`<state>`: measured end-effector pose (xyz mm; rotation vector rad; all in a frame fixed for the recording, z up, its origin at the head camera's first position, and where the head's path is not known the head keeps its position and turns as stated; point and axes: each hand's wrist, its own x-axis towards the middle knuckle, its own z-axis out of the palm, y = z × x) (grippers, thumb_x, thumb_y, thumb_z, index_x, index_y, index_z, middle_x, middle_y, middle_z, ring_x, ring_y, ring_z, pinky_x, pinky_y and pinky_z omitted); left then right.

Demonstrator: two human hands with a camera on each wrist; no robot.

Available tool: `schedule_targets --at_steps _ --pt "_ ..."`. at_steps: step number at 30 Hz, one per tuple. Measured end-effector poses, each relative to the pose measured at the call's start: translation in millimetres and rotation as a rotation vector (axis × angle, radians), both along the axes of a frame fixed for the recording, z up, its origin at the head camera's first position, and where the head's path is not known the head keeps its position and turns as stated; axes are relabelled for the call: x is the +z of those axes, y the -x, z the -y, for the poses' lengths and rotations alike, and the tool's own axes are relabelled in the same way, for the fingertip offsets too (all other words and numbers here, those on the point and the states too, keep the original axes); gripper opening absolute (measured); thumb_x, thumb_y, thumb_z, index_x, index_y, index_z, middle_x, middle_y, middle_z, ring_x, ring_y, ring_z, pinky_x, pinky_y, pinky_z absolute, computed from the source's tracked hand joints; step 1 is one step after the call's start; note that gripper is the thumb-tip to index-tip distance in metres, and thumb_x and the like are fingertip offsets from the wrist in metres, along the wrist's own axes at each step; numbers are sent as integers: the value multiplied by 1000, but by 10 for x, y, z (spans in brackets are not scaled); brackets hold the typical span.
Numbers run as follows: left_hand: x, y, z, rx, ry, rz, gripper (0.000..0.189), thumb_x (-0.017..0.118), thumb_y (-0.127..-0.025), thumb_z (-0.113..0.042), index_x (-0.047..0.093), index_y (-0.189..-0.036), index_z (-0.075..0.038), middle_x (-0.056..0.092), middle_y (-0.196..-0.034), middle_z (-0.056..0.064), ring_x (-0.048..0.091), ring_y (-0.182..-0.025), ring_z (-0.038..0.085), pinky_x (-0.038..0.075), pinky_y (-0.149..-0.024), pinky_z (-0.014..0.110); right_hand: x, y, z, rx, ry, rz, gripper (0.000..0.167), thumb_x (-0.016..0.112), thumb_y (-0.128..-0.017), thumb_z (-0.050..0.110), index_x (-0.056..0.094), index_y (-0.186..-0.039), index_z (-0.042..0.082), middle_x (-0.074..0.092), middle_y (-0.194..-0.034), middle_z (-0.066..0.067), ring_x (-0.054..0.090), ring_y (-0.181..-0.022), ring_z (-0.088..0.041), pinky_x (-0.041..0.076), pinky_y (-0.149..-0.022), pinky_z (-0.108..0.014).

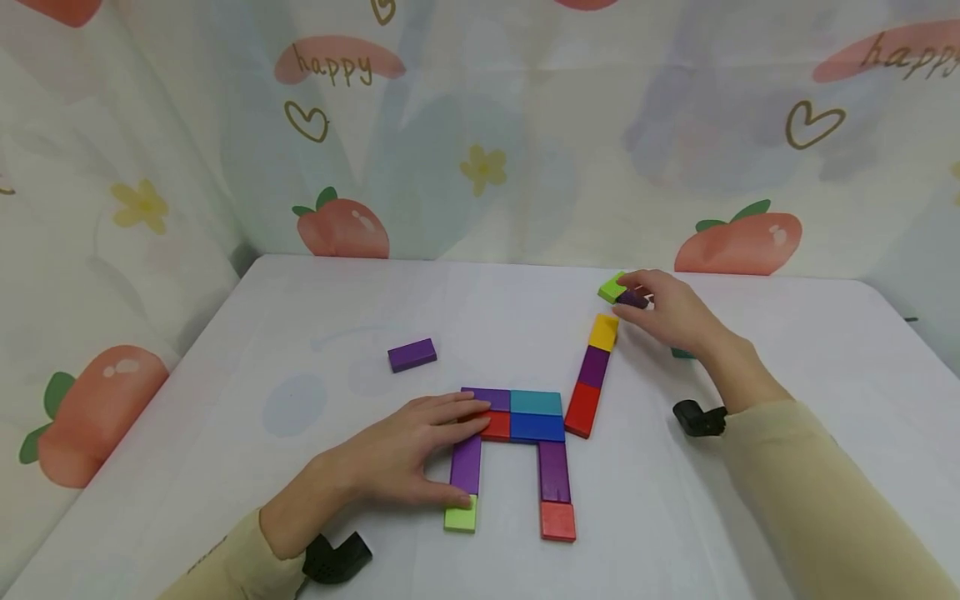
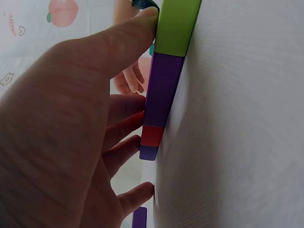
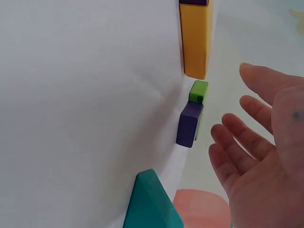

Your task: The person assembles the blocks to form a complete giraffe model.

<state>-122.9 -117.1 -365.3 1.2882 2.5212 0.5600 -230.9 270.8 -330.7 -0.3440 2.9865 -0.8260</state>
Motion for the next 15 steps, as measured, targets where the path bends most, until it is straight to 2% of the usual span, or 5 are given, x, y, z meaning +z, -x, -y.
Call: schedule_targets --at_steps 8,12,15 --pt "-7 -7 4 -2 1 -4 85 69 -87 -62 42 -156 -20 27 -164 -9 16 -152 16 22 -120 43 -37 203 6 -61 -31 42 57 65 -99 26 47 -144 -3 34 -149 -32 34 -134 -50 33 -108 -65" --pt "-8 -3 11 -2 3 -12 85 68 -87 -62 41 -156 -20 27 -164 -10 16 -152 16 21 -120 43 -45 310 9 -86 -60 75 59 65 -98 26 45 -144 -4 31 -150 -34 29 -136 -51 29 -110 -65" --pt "-3 5 18 -3 3 -16 85 68 -87 -62 41 -156 -20 27 -164 -10 16 -152 16 21 -120 43 -55 379 18 -88 -81 96 58 64 -99 25 44 -143 -6 34 -146 -35 33 -131 -50 32 -110 -64"
